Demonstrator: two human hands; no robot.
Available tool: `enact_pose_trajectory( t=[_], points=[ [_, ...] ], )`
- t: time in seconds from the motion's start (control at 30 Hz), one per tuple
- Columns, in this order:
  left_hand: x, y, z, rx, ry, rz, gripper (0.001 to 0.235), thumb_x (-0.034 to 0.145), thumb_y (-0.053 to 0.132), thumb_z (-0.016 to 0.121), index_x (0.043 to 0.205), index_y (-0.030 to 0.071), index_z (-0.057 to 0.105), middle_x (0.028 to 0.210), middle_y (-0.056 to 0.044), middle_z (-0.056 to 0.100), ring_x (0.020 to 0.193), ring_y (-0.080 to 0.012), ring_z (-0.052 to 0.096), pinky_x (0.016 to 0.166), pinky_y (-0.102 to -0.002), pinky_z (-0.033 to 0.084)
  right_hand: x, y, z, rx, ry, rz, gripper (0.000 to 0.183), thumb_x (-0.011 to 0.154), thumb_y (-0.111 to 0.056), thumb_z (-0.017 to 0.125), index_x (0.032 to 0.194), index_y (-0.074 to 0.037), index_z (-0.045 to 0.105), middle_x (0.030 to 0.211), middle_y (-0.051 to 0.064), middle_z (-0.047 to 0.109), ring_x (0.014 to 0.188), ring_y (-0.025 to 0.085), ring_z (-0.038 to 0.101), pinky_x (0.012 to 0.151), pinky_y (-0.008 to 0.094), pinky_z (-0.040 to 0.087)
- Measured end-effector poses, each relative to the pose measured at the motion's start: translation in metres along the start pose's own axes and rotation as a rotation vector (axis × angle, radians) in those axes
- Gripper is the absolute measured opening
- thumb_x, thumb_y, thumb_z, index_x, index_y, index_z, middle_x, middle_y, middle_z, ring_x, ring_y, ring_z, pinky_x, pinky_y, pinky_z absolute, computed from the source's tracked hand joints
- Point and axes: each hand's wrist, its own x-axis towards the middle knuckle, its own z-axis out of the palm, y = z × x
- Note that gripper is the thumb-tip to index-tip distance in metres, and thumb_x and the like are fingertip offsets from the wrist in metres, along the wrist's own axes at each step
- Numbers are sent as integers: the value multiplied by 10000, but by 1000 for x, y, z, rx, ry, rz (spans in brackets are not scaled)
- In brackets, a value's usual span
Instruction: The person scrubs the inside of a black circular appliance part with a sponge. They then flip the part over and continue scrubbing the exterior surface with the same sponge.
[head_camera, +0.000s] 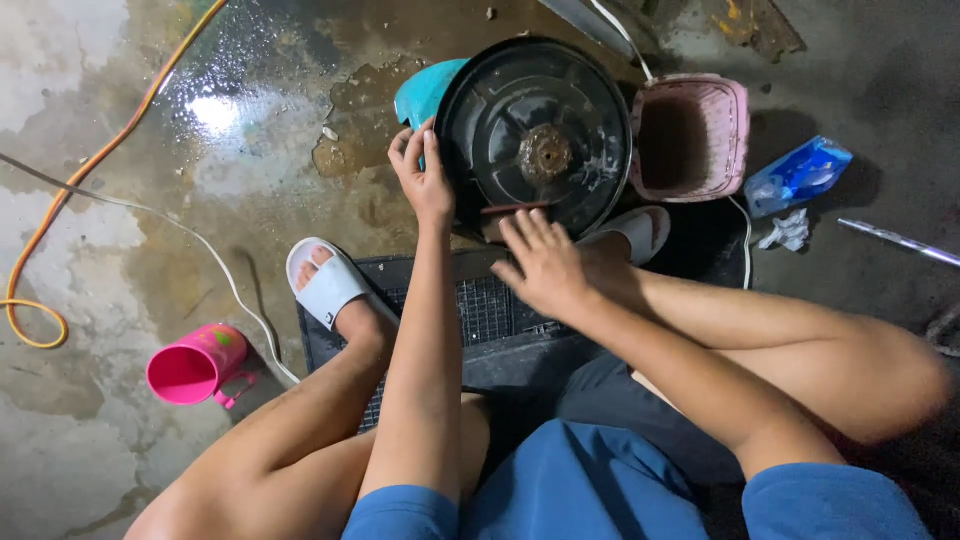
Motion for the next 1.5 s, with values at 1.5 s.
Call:
enact_pose_trajectory(
  t=[1.5],
  points=[
    [15, -34, -15, -89, -112, -223, 233, 949, 324, 773, 1173, 265, 794, 1269, -125, 517, 1282, -252, 510, 1156, -461, 351, 109, 3, 17, -167, 168, -169, 535, 1003, -433, 474, 1464, -172, 548, 1045, 188, 611, 891, 413, 639, 732, 522, 473]
  ],
)
